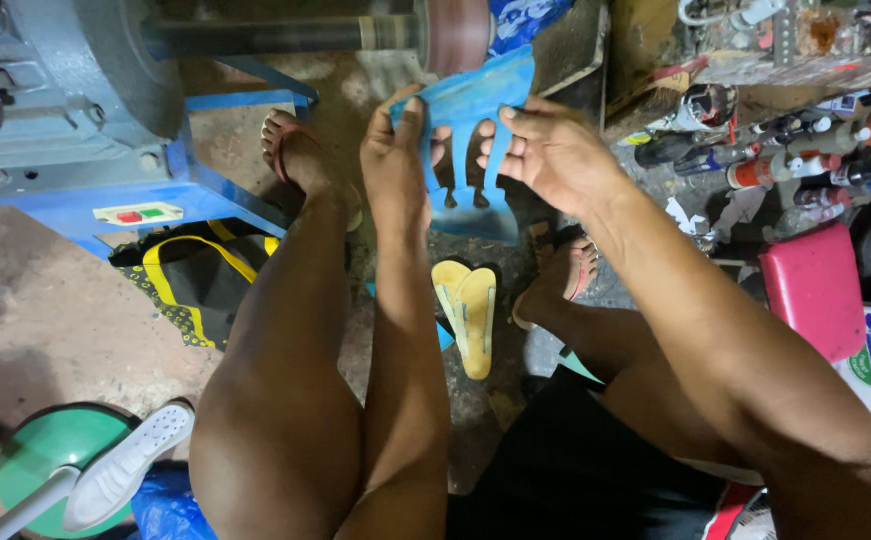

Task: The person sits on the floor and uses a bench grinder to smooth the edges of a blue plastic sandal. They hold the sandal with both hands and repeatedly press its edges against the rotating grinding wheel, adjusting the angle to work different areas.

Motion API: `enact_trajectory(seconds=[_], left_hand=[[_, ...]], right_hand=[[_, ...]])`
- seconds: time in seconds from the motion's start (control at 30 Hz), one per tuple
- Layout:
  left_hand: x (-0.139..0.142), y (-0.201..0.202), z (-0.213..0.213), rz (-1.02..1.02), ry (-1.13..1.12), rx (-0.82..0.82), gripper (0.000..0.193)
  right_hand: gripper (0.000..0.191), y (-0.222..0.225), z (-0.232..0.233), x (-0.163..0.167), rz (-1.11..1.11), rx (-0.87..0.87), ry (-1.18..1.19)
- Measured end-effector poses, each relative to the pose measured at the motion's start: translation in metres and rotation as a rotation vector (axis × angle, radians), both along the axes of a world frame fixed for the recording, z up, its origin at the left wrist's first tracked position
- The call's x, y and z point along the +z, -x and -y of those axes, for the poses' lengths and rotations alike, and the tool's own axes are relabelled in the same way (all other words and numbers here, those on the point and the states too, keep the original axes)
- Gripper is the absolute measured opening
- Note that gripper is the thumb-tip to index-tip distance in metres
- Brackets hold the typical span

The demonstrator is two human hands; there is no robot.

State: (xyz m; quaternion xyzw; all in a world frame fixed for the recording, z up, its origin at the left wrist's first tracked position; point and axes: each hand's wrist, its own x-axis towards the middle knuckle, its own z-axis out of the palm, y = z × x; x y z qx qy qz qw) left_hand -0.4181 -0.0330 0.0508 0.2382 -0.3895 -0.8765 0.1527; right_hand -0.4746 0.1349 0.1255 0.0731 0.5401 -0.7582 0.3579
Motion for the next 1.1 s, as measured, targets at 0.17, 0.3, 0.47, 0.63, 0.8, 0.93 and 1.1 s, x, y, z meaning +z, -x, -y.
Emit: enact_trajectory(seconds=[0.17,0.3,0.47,0.63,0.8,0.93,1.1], left_hand=[[-0.011,-0.001,0.014,-0.002,-0.189,-0.035,0.016],[-0.01,-0.009,0.022,-0.07,0.215,-0.07,0.016],[0.004,-0.019,0.02,0.062,0.356,-0.306,0.023],[0.015,-0.02,0.009,0.004,0.67,-0.306,0.029],[0.015,-0.012,-0.005,0.15,0.286,-0.275,0.034],[0.008,-0.003,-0.01,0.068,0.176,-0.193,0.036],[0.001,-0.003,-0.014,-0.089,0.136,-0.182,0.031]], right_hand=[[0.009,0.003,0.021,-0.002,0.03,-0.041,0.017],[0.008,0.014,0.023,0.005,-0.124,0.105,-0.247],[0.012,0.023,0.006,0.01,-0.173,0.279,-0.386],[0.014,0.023,-0.003,0.003,-0.339,0.355,-0.555],[0.024,0.006,-0.002,0.015,-1.255,0.161,-0.956],[0.021,-0.01,0.011,0.025,-0.702,0.252,-1.007],[0.034,-0.014,0.011,0.021,-1.019,0.246,-0.985]])
